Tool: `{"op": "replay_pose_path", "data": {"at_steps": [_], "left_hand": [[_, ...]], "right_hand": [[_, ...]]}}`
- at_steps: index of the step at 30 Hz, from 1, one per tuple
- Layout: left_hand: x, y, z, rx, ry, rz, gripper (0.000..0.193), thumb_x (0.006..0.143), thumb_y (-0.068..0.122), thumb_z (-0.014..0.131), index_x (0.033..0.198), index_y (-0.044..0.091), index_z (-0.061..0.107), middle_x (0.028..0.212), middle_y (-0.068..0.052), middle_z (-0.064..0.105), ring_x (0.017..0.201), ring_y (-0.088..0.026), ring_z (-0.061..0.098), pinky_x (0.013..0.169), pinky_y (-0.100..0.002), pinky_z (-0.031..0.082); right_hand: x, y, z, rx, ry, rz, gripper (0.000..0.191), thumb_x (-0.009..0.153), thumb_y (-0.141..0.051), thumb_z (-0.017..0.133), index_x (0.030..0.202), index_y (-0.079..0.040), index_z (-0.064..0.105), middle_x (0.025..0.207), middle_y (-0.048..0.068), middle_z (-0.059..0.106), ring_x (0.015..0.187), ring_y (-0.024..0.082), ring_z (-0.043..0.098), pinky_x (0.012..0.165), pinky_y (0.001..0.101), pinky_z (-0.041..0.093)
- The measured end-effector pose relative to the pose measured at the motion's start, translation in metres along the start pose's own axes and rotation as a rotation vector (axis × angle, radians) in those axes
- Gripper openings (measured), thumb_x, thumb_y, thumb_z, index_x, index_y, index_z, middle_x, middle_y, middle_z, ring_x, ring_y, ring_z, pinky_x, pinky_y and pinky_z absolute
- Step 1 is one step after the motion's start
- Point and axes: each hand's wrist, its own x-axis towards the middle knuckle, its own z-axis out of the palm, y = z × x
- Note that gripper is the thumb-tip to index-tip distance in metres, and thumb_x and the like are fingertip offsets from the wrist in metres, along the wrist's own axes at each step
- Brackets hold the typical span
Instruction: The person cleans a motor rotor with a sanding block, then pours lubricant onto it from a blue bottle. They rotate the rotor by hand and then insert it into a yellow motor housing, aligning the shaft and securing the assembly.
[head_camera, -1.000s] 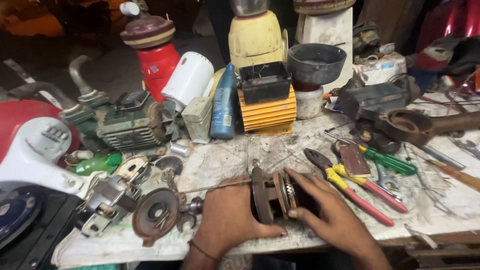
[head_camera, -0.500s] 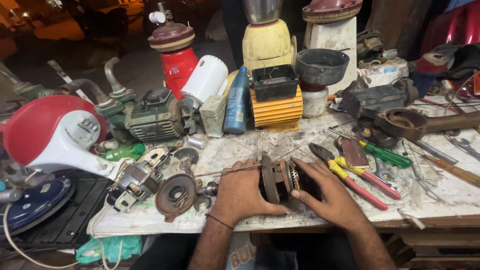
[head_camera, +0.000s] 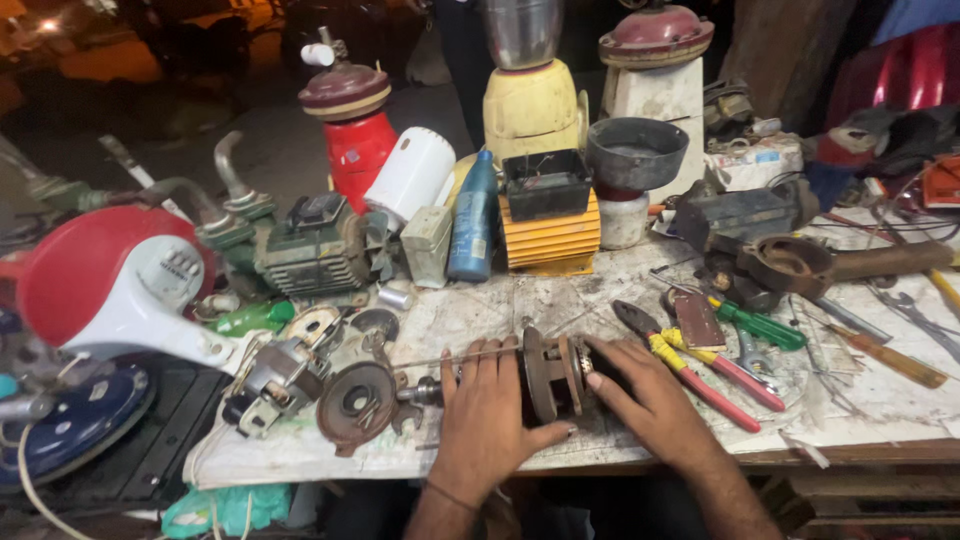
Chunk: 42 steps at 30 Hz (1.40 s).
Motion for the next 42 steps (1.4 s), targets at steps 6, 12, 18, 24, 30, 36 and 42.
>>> {"op": "replay_pose_path", "data": {"at_steps": [6,12,18,24,30,36,42], "left_hand": [[-0.001,-0.009,0.008,-0.073,0.050,-0.035,0.115,0.065,0.060,0.089,0.144,-0.007,0.037,0.153,-0.024,0.042,0.146,-0.044,0.030,0.112,-0.070,0.009],[0.015,-0.030,0.027,-0.143,-0.048,-0.103,0.127,0.058,0.061,0.093,0.151,-0.002,0.035,0.159,-0.021,0.034,0.152,-0.041,0.021,0.109,-0.075,0.001],[0.030,-0.062,0.060,-0.141,-0.015,-0.022,0.140,0.051,0.076,0.092,0.152,-0.001,0.033,0.160,-0.023,0.034,0.150,-0.043,0.021,0.105,-0.082,0.001],[0.027,-0.078,0.098,-0.107,0.062,-0.042,0.101,0.071,0.065,0.077,0.146,0.003,0.047,0.151,-0.015,0.048,0.150,-0.037,0.033,0.106,-0.081,0.003],[0.024,-0.083,0.128,0.012,0.230,-0.055,0.039,0.101,0.016,0.041,0.133,0.011,0.064,0.131,-0.007,0.063,0.137,-0.026,0.047,0.112,-0.076,0.004],[0.028,-0.077,0.135,0.061,0.360,-0.124,0.035,0.104,0.021,0.044,0.130,0.018,0.066,0.127,0.000,0.068,0.134,-0.021,0.051,0.115,-0.072,0.010],[0.023,-0.083,0.116,0.049,0.209,0.008,0.071,0.098,0.060,0.052,0.144,0.006,0.052,0.142,-0.012,0.055,0.142,-0.029,0.041,0.111,-0.072,0.008]], "right_hand": [[0.008,-0.008,-0.003,-0.049,0.105,-0.285,0.068,0.089,-0.026,0.066,0.149,0.000,0.046,0.152,0.024,0.048,0.143,0.039,0.042,0.115,0.0460,0.029],[0.025,-0.005,-0.004,-0.014,-0.004,-0.234,0.075,0.079,-0.025,0.076,0.145,-0.002,0.051,0.144,0.021,0.057,0.136,0.036,0.051,0.114,0.0454,0.032],[0.037,0.014,0.008,-0.191,0.003,-0.064,0.059,0.086,-0.027,0.069,0.139,-0.002,0.057,0.136,0.018,0.063,0.134,0.036,0.052,0.116,0.0459,0.029],[0.039,0.038,0.010,-0.131,-0.017,-0.138,0.075,0.083,-0.041,0.065,0.146,-0.001,0.050,0.136,0.020,0.060,0.130,0.037,0.054,0.113,0.0457,0.033],[0.039,0.069,0.016,-0.210,-0.028,-0.084,0.082,0.084,-0.055,0.060,0.150,-0.007,0.050,0.137,0.017,0.061,0.132,0.034,0.054,0.113,0.0491,0.033],[0.043,0.072,0.017,-0.217,-0.060,-0.031,0.083,0.078,-0.051,0.066,0.149,-0.011,0.052,0.138,0.015,0.061,0.132,0.031,0.055,0.114,0.0478,0.032],[0.045,0.034,0.012,-0.168,-0.026,-0.094,0.084,0.063,-0.021,0.076,0.142,-0.006,0.053,0.143,0.020,0.057,0.139,0.036,0.049,0.116,0.0462,0.029]]}}
